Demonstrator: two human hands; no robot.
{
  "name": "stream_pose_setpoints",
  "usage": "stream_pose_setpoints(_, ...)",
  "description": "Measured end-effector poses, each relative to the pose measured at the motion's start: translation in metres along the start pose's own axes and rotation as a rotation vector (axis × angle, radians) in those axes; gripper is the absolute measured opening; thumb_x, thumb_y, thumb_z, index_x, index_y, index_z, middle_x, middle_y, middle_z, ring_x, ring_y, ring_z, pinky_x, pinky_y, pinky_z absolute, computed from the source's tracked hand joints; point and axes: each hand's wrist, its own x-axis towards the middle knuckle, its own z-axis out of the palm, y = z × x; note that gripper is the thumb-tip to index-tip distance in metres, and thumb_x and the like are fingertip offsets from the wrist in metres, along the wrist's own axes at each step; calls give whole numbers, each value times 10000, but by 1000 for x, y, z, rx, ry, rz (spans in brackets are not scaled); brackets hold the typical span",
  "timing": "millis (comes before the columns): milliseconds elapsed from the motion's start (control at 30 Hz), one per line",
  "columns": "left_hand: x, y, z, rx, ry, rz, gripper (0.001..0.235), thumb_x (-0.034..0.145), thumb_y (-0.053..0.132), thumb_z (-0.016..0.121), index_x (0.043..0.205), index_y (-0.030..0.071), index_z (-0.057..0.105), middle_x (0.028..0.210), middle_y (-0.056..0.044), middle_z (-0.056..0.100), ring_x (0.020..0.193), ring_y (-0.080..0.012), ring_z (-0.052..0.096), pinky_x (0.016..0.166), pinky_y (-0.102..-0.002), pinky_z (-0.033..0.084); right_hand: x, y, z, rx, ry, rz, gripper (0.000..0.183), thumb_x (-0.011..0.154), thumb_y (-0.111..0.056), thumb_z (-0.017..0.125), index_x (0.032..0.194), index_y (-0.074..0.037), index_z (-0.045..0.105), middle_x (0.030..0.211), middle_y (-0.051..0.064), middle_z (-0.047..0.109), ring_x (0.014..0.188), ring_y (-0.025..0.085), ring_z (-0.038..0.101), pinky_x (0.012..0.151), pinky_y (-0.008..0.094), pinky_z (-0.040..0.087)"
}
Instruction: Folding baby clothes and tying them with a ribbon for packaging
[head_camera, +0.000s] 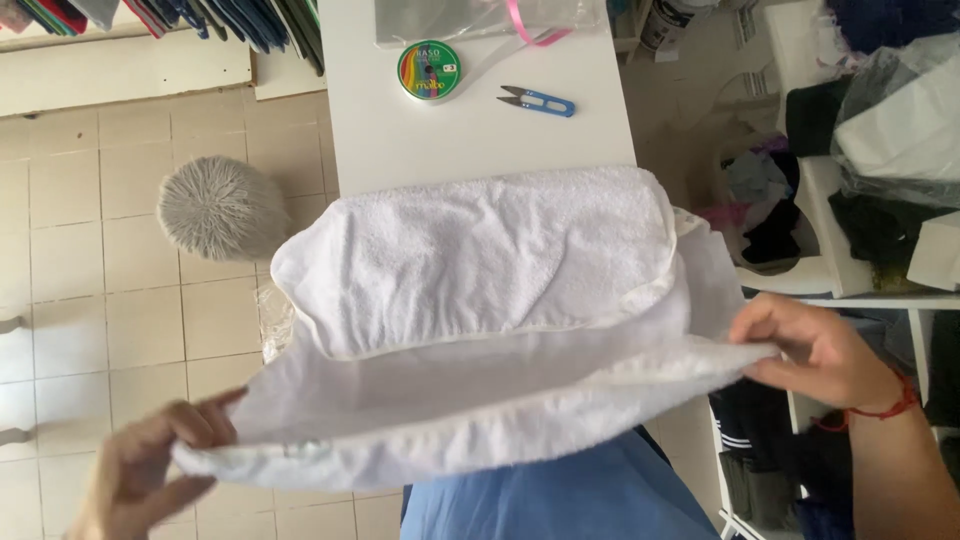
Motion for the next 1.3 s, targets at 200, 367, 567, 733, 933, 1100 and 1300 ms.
stream_pose_setpoints(200,94,-45,-20,419,463,-99,252,700,139,642,903,35,535,881,-68,556,829,-163,519,690,-255,401,82,24,-5,-51,438,-9,273,728,-14,601,980,-27,497,917,82,566,787,140,562,692,213,476)
stream_pose_setpoints(367,130,-163,-35,443,403,-63,324,721,198,721,843,-37,536,623,-141,457,592,-219,443,579,-339,343,115,53,18,-507,402,-17,600,547,-157,795,1057,11,526,860,193,521,753,339,565,649,352,474)
stream_pose_setpoints(567,122,-139,-30,198,428,-71,207,794,160,649,772,16,503,564,-45,433,515,-135,411,491,-259,334,88,31,9,-996,528,16,297,770,-13,607,1049,-103,555,867,1,479,728,137,571,633,210,491)
stream_pose_setpoints(733,137,-129,-32,153,578,41,276,802,130,666,844,73,400,643,-29,456,546,-95,411,491,-190,317,89,32,3,-543,650,-28,117,757,40,637,829,-48,610,800,51,588,775,205,606,583,247,516)
stream_pose_setpoints(933,130,-157,-3,105,560,-32,380,779,130,680,681,124,313,602,-25,494,502,-90,394,444,-178,306,79,44,30,-771,467,79,241,697,-151,686,892,-52,583,851,58,589,792,206,614,591,246,543)
stream_pose_setpoints(1100,127,-150,-3,179,511,-14,436,770,121,692,586,103,297,675,-89,552,575,-121,426,501,-206,323,67,102,46,-937,745,-110,240,758,-95,654,990,-100,593,859,53,612,744,190,614,608,266,514)
stream_pose_setpoints(1300,115,-134,-8,191,437,59,384,713,42,694,550,75,348,671,-79,444,722,-179,447,721,-267,353,62,112,43,-253,878,142,141,797,-38,586,936,-41,604,809,99,595,744,201,560,637,302,489)
